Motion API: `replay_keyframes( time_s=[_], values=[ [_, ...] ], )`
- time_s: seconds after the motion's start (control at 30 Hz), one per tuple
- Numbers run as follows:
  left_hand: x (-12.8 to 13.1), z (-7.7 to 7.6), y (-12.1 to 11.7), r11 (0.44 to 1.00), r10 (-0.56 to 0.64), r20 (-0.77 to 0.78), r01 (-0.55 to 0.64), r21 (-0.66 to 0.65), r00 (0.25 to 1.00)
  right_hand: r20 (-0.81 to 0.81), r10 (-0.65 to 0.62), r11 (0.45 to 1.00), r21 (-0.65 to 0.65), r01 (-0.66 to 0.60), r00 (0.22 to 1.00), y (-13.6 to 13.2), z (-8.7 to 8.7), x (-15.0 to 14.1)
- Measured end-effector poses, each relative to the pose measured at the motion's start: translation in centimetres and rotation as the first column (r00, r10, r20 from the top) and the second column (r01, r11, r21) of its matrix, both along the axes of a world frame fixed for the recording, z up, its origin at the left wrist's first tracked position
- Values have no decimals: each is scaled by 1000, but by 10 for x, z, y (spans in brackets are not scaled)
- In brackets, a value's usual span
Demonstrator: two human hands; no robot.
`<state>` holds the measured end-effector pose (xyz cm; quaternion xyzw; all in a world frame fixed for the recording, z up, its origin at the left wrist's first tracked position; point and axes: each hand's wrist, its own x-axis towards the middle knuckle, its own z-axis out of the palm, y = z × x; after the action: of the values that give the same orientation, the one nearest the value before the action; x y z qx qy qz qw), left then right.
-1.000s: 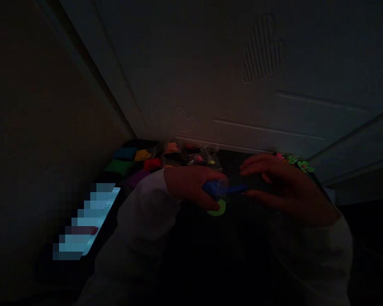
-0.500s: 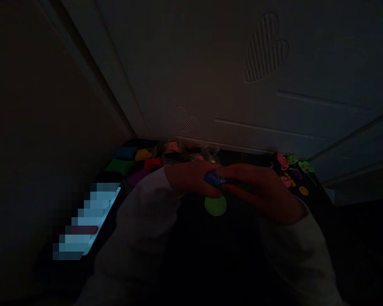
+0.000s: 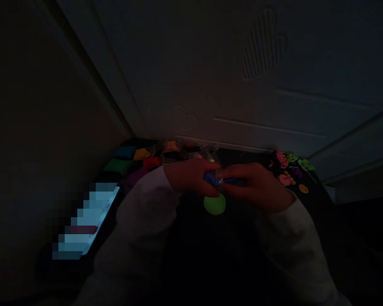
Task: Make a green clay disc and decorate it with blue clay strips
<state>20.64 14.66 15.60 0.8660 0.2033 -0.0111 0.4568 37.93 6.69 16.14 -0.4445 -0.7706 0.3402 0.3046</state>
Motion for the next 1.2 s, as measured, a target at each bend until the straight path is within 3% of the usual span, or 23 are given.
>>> replay_keyframes(
  time_s=[0.13, 0.3, 0.37, 0.43, 0.57, 0.67, 0.73, 1.0, 1.2],
  values=[
    [2, 4, -6, 999, -45, 5, 45, -15, 999, -149, 47, 973, -217, -79, 988, 5, -5, 4],
    [2, 6, -9, 993, -110, -19, 109, -33, 994, -329, 59, 888, -414, -200, 942, 8, -4, 13],
    [-1, 5, -6, 996, -94, -46, 95, 4, 994, -408, 22, 887, -414, -206, 913, 5, -2, 21],
    [-5, 4, -2, 997, -58, -68, 61, 42, 996, -494, -32, 925, -343, -161, 869, 2, 0, 31],
    [-9, 2, 4, 994, 15, -70, -8, 105, 997, -594, -165, 977, -207, 49, 787, -3, 2, 48],
    [-7, 2, 5, 981, 56, -54, -44, 190, 997, -408, -319, 945, -205, 255, 856, 1, 3, 41],
    [-5, 2, 4, 976, 57, -45, -46, 213, 997, -226, -330, 942, -136, 306, 917, 5, 3, 30],
    [-3, 1, 4, 972, 72, 9, -72, 222, 997, 45, -213, 977, 36, 211, 976, 4, 5, 9],
    [2, 1, 1, 959, 80, -42, -66, 274, 996, 105, -87, 994, 82, 79, 991, 5, 1, 5]
  ],
)
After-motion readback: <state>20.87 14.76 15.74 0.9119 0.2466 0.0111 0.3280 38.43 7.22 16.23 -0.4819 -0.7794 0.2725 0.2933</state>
